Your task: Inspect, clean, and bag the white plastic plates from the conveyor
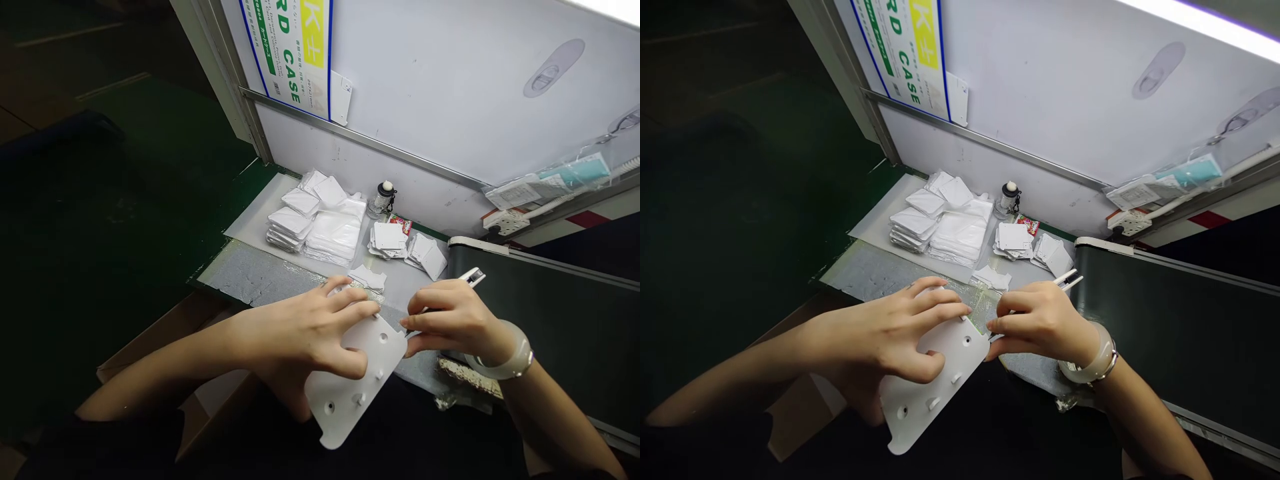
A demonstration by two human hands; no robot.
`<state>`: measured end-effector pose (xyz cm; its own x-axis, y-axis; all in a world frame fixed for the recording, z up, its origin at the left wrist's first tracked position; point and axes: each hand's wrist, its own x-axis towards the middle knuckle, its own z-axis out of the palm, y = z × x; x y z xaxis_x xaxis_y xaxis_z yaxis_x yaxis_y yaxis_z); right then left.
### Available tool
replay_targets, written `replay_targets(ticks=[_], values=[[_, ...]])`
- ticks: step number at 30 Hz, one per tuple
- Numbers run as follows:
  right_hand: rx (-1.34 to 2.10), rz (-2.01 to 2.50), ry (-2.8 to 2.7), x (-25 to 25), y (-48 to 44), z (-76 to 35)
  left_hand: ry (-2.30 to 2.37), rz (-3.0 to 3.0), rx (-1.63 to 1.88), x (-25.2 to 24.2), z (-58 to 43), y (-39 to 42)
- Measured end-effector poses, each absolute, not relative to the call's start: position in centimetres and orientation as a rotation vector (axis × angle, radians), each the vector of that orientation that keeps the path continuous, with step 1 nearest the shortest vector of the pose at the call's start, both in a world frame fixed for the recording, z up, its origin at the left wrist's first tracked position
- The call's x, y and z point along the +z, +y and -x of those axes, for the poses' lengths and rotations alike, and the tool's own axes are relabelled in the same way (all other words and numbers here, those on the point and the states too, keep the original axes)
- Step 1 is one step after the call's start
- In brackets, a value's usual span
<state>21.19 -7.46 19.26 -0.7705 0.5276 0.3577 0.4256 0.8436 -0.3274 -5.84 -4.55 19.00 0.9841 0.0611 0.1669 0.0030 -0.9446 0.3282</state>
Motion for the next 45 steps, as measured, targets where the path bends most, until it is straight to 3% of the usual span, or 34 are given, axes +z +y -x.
replay_targets(ticks=[45], values=[[-0.169,1.089,-2.417,15.9,-9.6,-20.4,0.425,-2.761,0.235,16.5,5.2,-5.3]])
